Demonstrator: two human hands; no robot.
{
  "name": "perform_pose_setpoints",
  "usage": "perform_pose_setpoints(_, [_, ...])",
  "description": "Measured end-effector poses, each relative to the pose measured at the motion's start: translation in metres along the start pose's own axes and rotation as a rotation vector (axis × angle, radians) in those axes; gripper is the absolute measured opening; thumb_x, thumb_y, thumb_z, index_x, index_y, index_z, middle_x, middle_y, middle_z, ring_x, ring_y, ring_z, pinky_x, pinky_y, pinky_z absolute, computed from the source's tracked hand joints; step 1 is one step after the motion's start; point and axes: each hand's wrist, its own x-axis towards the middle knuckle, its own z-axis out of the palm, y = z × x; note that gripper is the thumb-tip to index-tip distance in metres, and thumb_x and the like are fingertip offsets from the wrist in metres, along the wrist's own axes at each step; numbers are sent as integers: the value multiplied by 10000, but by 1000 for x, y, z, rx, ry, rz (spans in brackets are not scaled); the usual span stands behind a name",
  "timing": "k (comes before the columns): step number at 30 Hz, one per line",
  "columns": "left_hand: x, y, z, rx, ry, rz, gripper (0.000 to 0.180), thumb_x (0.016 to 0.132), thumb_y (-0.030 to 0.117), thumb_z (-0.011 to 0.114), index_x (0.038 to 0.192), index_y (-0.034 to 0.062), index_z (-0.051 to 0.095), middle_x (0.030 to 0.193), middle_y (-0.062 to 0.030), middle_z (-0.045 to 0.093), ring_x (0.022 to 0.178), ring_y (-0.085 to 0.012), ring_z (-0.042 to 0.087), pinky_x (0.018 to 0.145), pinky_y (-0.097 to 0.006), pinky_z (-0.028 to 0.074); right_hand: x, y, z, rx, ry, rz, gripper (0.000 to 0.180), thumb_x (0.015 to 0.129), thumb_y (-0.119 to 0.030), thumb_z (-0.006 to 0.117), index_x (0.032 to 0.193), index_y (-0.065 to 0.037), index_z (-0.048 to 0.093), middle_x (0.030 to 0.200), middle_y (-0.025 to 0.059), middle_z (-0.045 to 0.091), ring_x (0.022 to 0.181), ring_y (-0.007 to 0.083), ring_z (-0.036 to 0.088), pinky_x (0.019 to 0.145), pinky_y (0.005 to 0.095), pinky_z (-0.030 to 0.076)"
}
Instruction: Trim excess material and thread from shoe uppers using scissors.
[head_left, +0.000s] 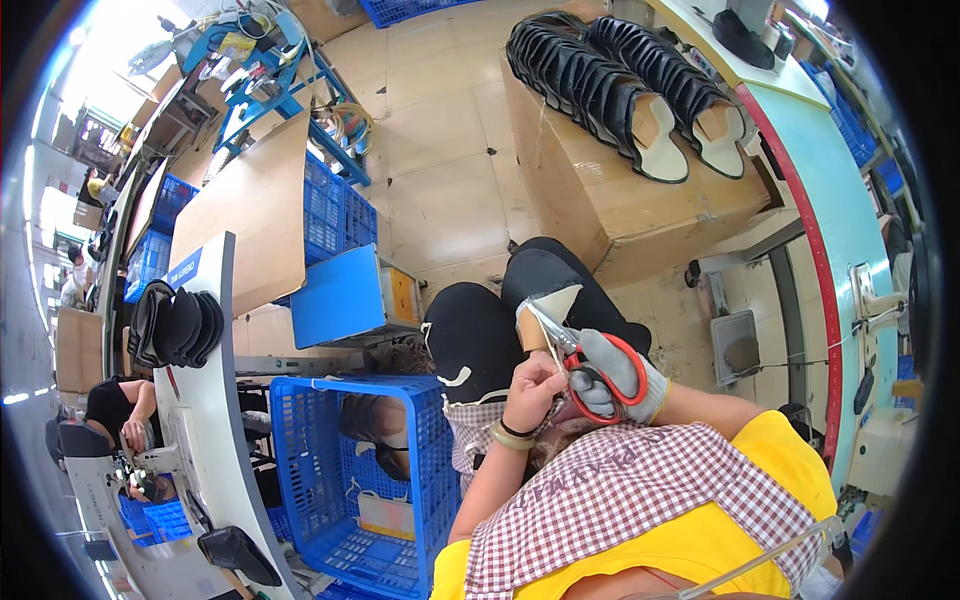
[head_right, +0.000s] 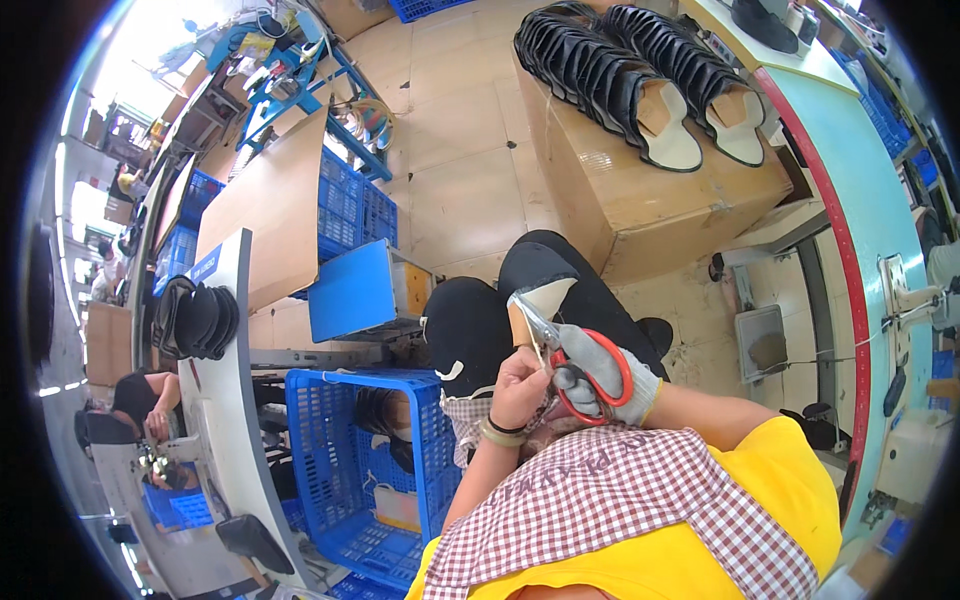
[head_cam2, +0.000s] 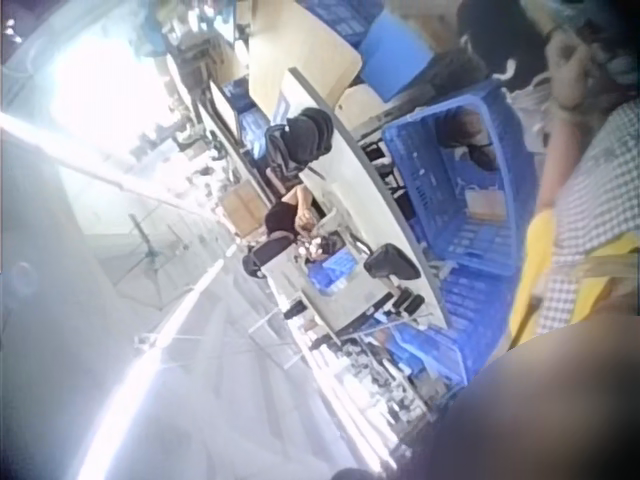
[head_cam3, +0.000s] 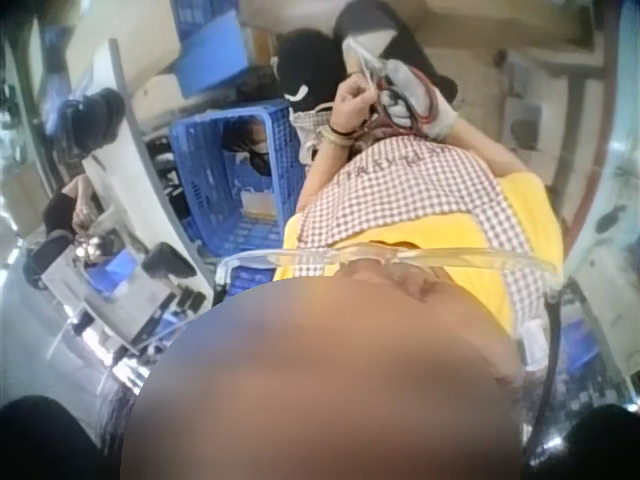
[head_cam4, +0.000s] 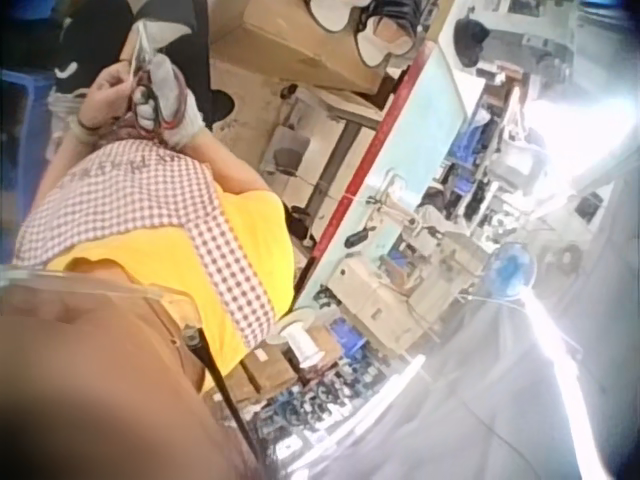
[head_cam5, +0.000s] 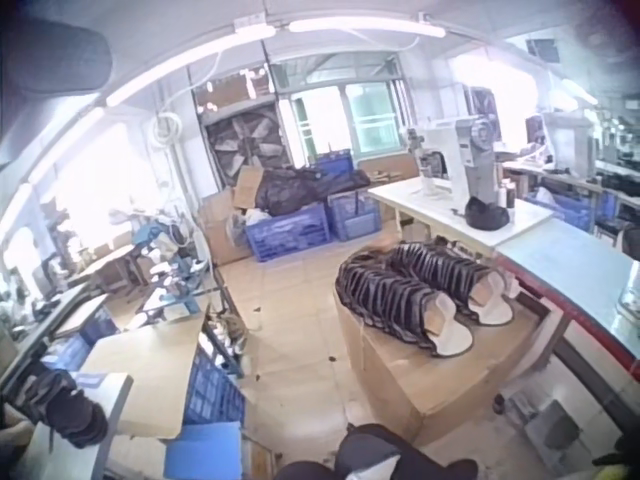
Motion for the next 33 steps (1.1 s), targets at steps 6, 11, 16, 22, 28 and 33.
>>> perform_pose_setpoints(6, [-25,10,-8,173,-136,83,65,838,65,644,812,11,618,1140,-171,607,1107,-233,563,1149,-450,128,4,-4,-6,-16,173,-74,396,932,-531,474,995,-141,506,649,-11,493,419,74,394,362,207,322])
perform_pose_setpoints(11, [-49,86,-42,449,538,234,151,941,147,558,896,6,585,857,-151,654,716,-184,646,725,-319,525,12,-27,-36,30,144,-74,346,963,-494,396,1028,-169,496,603,-6,484,354,74,322,305,210,266])
perform_pose_setpoints(16, [-41,144,-87,1584,1211,525,395,890,116,597,1234,-54,502,1202,-209,553,1122,-335,512,1000,-426,382,14,-18,-40,-51,175,-92,348,949,-489,470,1096,-175,506,657,-7,509,423,68,398,353,194,322])
perform_pose_setpoints(22, [55,81,-33,1383,82,289,451,650,85,744,1072,-9,616,1061,-188,628,1039,-336,574,922,-380,446,11,-9,-73,-232,59,-287,337,938,-355,550,1178,-128,481,719,-8,540,485,65,470,419,200,381])
perform_pose_setpoints(28, [82,25,-49,999,-496,-463,326,757,181,767,996,-9,655,911,-110,701,858,-168,644,784,-318,497,15,-28,-67,-600,109,-391,494,872,-137,587,1331,-98,411,718,-2,536,484,94,497,432,241,413])
perform_pose_setpoints(33, [70,69,19,256,-526,-266,189,855,82,633,1026,7,660,899,-147,656,784,-238,638,714,-358,516,35,-54,-88,-286,55,-645,539,877,-162,597,1357,-72,369,863,37,597,695,136,586,571,267,477])
